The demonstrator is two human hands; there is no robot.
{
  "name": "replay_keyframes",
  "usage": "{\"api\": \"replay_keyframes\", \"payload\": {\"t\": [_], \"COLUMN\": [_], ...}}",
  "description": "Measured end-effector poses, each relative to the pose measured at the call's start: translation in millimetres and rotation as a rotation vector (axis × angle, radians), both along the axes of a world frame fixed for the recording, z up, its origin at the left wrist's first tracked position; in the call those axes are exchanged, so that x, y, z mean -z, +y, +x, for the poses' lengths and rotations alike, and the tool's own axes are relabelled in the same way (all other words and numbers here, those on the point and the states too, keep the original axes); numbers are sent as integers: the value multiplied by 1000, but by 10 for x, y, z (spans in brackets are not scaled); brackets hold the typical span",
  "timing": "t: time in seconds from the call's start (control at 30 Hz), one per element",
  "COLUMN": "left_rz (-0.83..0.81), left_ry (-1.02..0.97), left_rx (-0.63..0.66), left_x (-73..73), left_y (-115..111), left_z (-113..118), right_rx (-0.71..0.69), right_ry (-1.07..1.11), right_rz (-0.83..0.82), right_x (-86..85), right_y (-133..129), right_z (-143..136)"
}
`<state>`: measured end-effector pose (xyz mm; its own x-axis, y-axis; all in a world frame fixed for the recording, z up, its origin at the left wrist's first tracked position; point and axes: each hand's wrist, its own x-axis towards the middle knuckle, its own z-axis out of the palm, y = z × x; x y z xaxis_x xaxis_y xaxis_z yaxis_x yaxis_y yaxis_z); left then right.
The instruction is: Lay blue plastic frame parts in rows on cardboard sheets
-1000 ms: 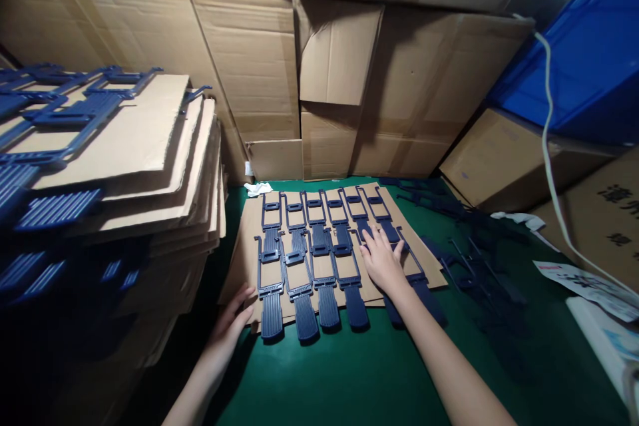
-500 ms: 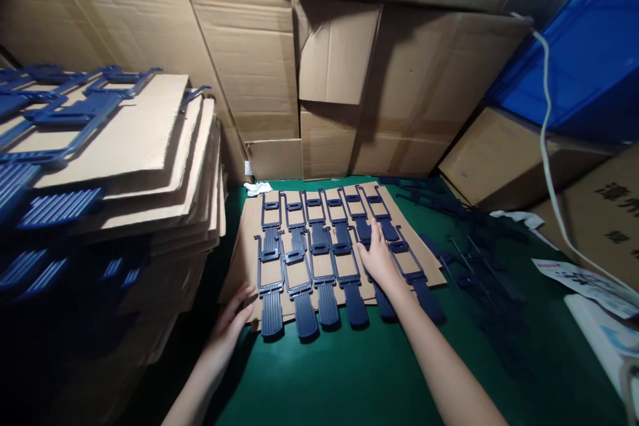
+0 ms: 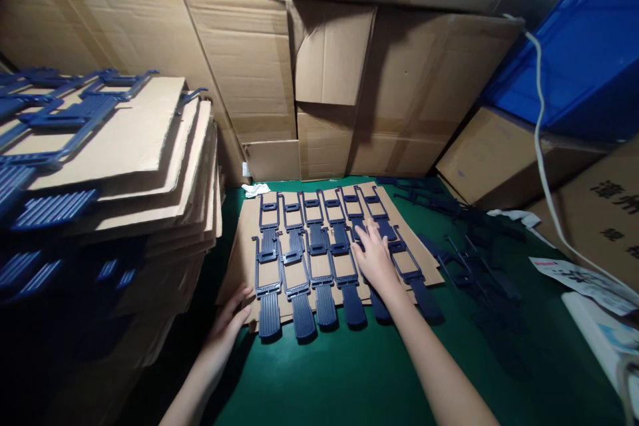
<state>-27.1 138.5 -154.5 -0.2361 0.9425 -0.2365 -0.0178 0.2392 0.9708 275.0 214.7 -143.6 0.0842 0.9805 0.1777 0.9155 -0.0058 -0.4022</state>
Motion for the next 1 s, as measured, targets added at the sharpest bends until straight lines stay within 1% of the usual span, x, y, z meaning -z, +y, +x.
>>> {"api": "replay_keyframes", "payload": {"t": [0.1,0.23,0.33,0.47,0.67,0.73,0.87,0.93,1.0], "left_rz": [-30,6,10,-56,3,-27,-78,-95,-110], "left_ry": [2,27,32,17,10,-47,-214,-264,-282], "left_rx": [8,11,28,40,-31,-32,-57,-60,-56], "left_x": [20,97,122,106,126,87,-86,-162,-207], "left_y": [16,18,13,14,45,58,62,57,54], "left_z": [-11,-11,-15,-15,-36,-52,-58,-61,-73], "right_rx": [-97,-208,-208,-162,-156,-173,-199,-154,-27], "right_ry": [-101,-184,-217,-222,-206,-190,-112,-53,-11], "right_rz": [-69,-175,-191,-214,-228,-229,-214,-175,-120], "right_x": [-76,-49,-8,6,38,38,-9,-50,-82], "right_y": [-133,-257,-274,-265,-227,-201,-135,-97,-60], "right_z": [-153,-293,-288,-217,-148,-151,-113,13,250]}}
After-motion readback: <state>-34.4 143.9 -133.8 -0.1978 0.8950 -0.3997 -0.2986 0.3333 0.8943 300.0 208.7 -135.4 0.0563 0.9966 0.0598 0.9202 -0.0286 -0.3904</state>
